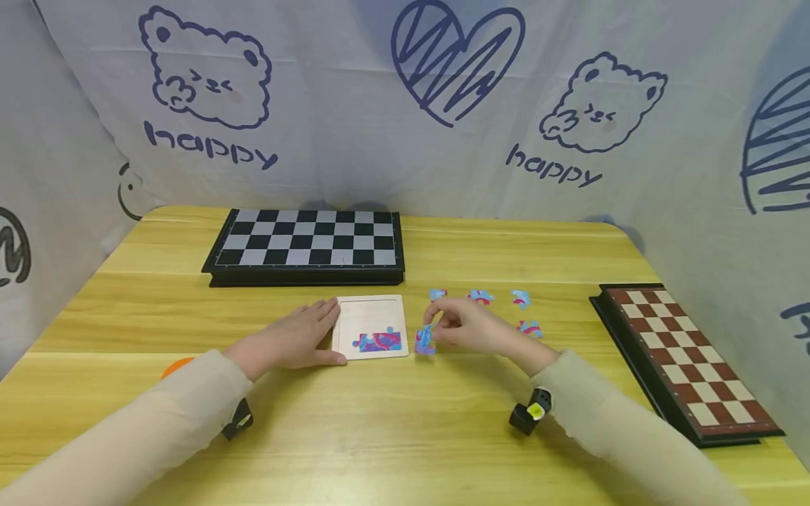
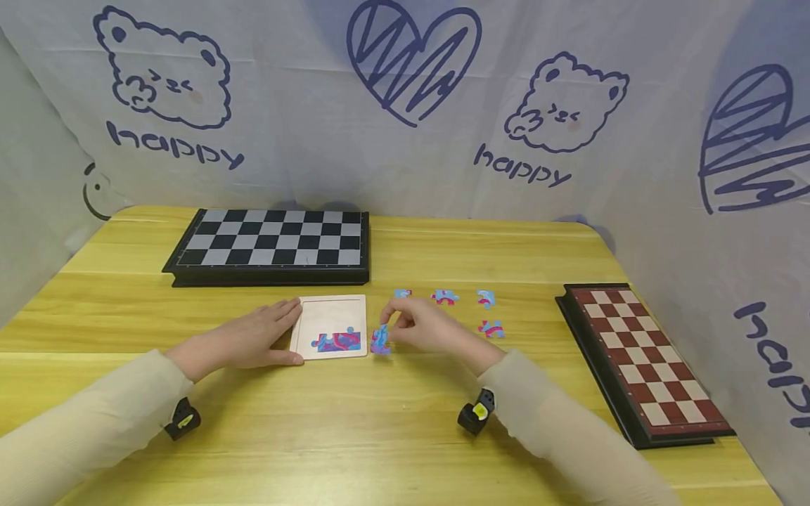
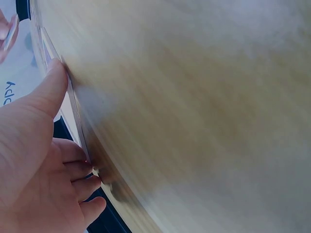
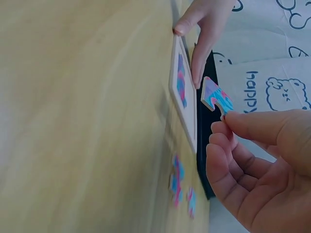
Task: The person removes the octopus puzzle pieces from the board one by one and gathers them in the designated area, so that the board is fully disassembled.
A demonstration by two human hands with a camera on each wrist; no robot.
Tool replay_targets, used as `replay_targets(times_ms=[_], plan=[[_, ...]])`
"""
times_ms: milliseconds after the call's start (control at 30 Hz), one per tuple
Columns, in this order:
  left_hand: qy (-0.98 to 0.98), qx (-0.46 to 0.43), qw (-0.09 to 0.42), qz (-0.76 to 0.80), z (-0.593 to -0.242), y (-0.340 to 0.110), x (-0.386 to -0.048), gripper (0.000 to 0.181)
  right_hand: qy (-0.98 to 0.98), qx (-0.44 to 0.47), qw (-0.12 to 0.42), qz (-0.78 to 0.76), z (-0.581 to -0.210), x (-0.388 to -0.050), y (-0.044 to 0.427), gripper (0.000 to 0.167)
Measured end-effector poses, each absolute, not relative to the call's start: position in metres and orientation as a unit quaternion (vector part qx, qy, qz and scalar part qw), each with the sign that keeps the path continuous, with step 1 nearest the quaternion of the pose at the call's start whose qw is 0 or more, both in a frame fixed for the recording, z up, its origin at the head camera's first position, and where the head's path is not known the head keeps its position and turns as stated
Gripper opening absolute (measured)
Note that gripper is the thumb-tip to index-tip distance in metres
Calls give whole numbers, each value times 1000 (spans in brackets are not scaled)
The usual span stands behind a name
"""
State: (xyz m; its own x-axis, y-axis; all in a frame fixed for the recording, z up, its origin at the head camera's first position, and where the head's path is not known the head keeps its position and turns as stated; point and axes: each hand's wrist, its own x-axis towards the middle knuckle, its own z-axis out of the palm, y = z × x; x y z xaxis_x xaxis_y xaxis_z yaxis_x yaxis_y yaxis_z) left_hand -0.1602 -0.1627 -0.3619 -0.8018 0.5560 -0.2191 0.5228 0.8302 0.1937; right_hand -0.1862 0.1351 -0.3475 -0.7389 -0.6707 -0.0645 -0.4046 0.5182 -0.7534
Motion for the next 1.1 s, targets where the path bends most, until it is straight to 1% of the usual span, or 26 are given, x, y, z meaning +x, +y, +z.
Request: replay_targets(times_ms=[300,467,733,1100], plan=[[948,282,137,60,-361,-161,-159,88,846,-316,200,-380,-355,-173,164,16],[948,280,138,61,-360,-161,-158,87,856,-313,208,-356,-362,-166,173,13],[948,281,137,62,-361,-161,-158,87,845,-305,238,-370,-368,-157,175,14],[949,275,142,59,-361,-161,-158,88,850,-304,236,-360,-370,-157,173,13]])
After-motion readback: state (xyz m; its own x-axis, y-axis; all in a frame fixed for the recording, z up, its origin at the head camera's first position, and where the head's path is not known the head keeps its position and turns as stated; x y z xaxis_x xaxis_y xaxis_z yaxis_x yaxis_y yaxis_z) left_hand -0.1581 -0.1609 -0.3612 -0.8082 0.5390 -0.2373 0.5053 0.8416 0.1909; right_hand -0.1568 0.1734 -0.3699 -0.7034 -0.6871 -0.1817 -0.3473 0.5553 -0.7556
